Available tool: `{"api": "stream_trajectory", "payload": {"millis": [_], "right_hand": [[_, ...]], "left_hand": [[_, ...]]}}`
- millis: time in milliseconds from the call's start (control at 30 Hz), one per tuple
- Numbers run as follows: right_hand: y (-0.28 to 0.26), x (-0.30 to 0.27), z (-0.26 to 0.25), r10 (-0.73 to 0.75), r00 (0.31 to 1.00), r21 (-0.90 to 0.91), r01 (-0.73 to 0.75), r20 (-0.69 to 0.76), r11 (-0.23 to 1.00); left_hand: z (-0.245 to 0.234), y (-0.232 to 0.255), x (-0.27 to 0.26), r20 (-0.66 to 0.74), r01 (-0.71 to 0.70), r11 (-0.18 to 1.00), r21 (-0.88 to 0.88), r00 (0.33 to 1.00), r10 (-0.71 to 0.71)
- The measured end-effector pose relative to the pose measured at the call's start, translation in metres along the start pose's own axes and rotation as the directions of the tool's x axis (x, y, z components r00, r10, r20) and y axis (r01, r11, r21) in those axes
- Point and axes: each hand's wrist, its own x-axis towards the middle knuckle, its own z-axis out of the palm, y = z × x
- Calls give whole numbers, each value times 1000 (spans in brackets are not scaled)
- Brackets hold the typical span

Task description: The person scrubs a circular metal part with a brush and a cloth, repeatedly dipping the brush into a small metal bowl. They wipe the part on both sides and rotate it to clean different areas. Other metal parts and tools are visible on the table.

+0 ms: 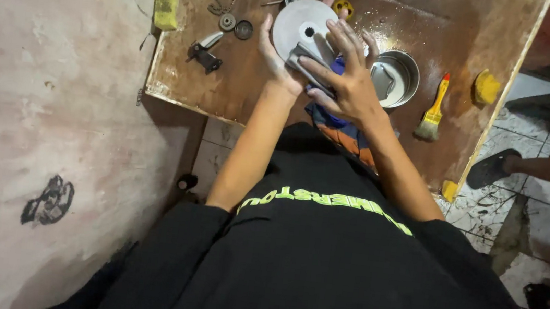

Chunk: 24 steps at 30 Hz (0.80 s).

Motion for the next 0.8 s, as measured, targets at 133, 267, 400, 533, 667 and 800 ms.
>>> {"api": "stream_trajectory", "payload": {"millis": [133,267,400,533,667,800], "right_hand": [[19,-2,9,360,923,85,-351,-138,932],[1,1,2,191,979,-1,-192,-72,981],[16,-4,4,483,872,-4,-485,-86,875],[16,-14,9,401,913,-107,-407,-73,907],[5,-17,-4,318,948,-36,-319,-26,947],[-5,-28,5,311,945,-11,-314,-105,950]], "left_hand": [[1,-3,-1,59,11,998,64,998,-14],[-23,0,-2,15,131,977,170,991,-135],[-35,-11,2,-65,300,919,254,954,-294],[-36,-18,3,31,404,901,157,910,-413],[-32,-30,5,-116,339,920,198,940,-322],[-28,-41,6,237,8,999,-35,972,1]]}}
